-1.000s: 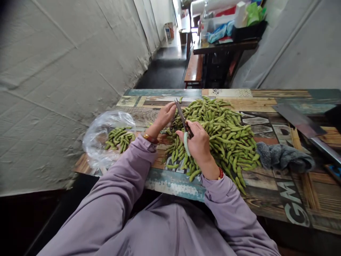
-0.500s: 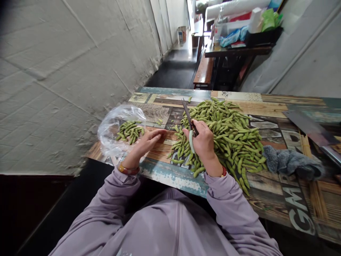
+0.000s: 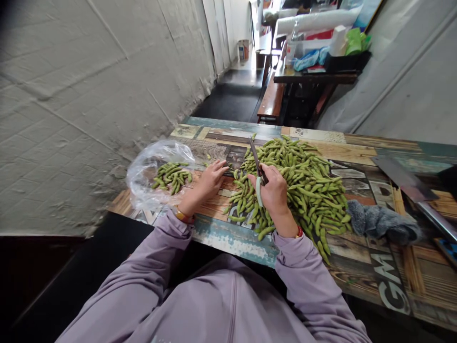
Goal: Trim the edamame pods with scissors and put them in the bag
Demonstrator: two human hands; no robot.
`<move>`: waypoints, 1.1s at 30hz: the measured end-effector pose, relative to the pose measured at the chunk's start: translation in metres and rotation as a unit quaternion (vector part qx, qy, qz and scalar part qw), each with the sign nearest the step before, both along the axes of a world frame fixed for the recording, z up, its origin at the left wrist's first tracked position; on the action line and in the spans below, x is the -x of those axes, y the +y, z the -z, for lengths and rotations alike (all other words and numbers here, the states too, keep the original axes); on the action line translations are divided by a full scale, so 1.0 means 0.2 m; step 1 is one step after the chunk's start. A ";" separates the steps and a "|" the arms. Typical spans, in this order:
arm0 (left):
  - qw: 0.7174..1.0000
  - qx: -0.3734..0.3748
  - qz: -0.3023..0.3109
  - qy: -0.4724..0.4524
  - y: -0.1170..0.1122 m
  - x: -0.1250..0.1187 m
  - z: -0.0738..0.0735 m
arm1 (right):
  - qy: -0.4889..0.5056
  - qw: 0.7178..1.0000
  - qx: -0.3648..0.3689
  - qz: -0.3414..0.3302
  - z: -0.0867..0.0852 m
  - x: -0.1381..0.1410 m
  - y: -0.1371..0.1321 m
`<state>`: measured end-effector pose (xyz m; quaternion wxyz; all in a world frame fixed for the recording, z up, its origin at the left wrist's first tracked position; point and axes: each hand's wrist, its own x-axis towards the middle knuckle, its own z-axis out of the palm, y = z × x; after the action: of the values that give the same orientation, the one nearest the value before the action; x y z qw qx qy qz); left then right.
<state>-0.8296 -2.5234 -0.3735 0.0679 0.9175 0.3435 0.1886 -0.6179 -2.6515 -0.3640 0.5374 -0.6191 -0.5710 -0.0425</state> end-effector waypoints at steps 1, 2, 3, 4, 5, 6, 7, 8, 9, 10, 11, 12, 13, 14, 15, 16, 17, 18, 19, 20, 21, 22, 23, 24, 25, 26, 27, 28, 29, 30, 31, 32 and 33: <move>1.000 -0.004 -0.003 0.015 -0.01 -0.02 -0.01 | 0.001 1.000 -0.001 -0.001 0.00 0.00 0.00; 1.000 -0.004 -0.008 0.029 -0.03 -0.04 -0.02 | 0.003 1.000 -0.001 -0.002 0.00 0.00 0.00; 0.999 -0.003 -0.011 0.042 -0.04 -0.07 -0.03 | 0.005 1.000 -0.001 -0.003 0.00 0.00 0.00; 0.999 -0.002 -0.009 0.053 -0.05 -0.09 -0.03 | 0.007 1.000 -0.002 -0.003 0.00 0.00 0.00; 0.998 -0.001 -0.001 0.059 -0.06 -0.11 -0.04 | 0.008 1.000 -0.002 -0.003 0.00 0.00 0.00; 0.998 0.000 0.010 0.062 -0.08 -0.13 -0.04 | 0.008 1.000 -0.002 -0.002 0.00 0.00 0.00; 0.998 0.001 0.023 0.064 -0.09 -0.15 -0.04 | 0.007 1.000 -0.003 -0.001 0.00 -0.01 0.00; 0.997 0.003 0.037 0.067 -0.10 -0.17 -0.04 | 0.006 1.000 -0.005 0.001 0.00 -0.01 0.00; 0.996 0.009 0.051 0.072 -0.10 -0.18 -0.04 | 0.006 1.000 -0.008 0.002 0.00 -0.01 0.01; 0.995 0.018 0.062 0.080 -0.11 -0.19 -0.03 | 0.005 1.000 -0.011 0.004 0.00 -0.01 0.01; 0.993 0.029 0.071 0.088 -0.11 -0.19 -0.03 | 0.004 1.000 -0.012 0.005 0.00 -0.01 0.01; 0.992 0.042 0.076 0.095 -0.10 -0.19 -0.02 | 0.004 1.000 -0.011 0.005 0.00 -0.01 0.01; 0.991 0.054 0.077 0.100 -0.09 -0.17 -0.01 | 0.004 1.000 -0.010 0.006 0.00 -0.01 0.01; 0.990 0.062 0.072 0.101 -0.08 -0.15 0.00 | 0.005 1.000 -0.009 0.007 0.00 -0.01 0.01; 0.991 0.066 0.060 0.101 -0.05 -0.13 0.01 | 0.006 1.000 -0.007 0.008 0.00 -0.01 0.01; 0.992 0.066 0.039 0.098 -0.03 -0.11 0.02 | 0.007 1.000 -0.005 0.009 0.00 -0.01 0.01; 0.993 0.064 0.009 0.095 0.00 -0.08 0.03 | 0.008 1.000 -0.005 0.009 0.00 -0.01 0.01; 0.994 0.060 -0.027 0.090 0.03 -0.06 0.03 | 0.010 1.000 -0.005 0.009 0.00 -0.02 0.01; 0.993 0.058 -0.065 0.082 0.07 -0.06 0.04 | 0.012 1.000 -0.003 0.007 0.00 -0.02 0.01; 0.991 0.055 -0.096 0.072 0.10 -0.06 0.03 | 0.015 1.000 -0.001 0.005 0.00 -0.02 0.01; 0.990 0.054 -0.114 0.061 0.14 -0.08 0.03 | 0.019 1.000 0.000 0.001 0.00 -0.02 0.01; 0.990 0.057 -0.116 0.051 0.17 -0.12 0.02 | 0.022 1.000 0.000 -0.002 -0.01 -0.02 0.00; 0.991 0.067 -0.103 0.043 0.20 -0.17 0.02 | 0.024 1.000 -0.002 -0.004 -0.01 -0.02 0.00; 0.992 0.084 -0.081 0.039 0.22 -0.23 0.01 | 0.025 1.000 -0.003 -0.004 -0.01 -0.02 0.00; 0.991 0.110 -0.060 0.037 0.24 -0.29 0.01 | 0.025 1.000 -0.005 -0.001 -0.02 -0.02 0.00; 0.989 0.138 -0.047 0.035 0.26 -0.36 0.01 | 0.025 1.000 -0.006 0.002 -0.02 -0.02 0.00; 0.987 0.156 -0.041 0.025 0.27 -0.42 0.02 | 0.024 1.000 -0.006 0.007 -0.02 -0.02 0.00; 0.985 0.166 -0.034 0.012 0.27 -0.48 0.02 | 0.024 1.000 -0.004 0.010 -0.03 -0.02 0.00; 0.985 0.173 -0.017 -0.004 0.27 -0.53 0.03 | 0.024 1.000 -0.002 0.012 -0.03 -0.02 0.00; 0.984 0.177 0.011 -0.023 0.27 -0.57 0.04 | 0.024 1.000 0.001 0.013 -0.03 -0.02 0.00; 0.981 0.181 0.047 -0.044 0.27 -0.60 0.05 | 0.023 1.000 0.005 0.012 -0.04 -0.02 0.00; 0.977 0.187 0.086 -0.063 0.27 -0.62 0.06 | 0.023 1.000 0.007 0.011 -0.04 -0.02 0.00; 0.970 0.194 0.119 -0.082 0.27 -0.64 0.07 | 0.023 1.000 0.007 0.010 -0.04 -0.02 0.00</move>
<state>-0.7025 -2.4689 -0.3867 0.2948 0.9023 0.2554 0.1838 -0.6136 -2.6515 -0.3560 0.5453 -0.6296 -0.5526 -0.0296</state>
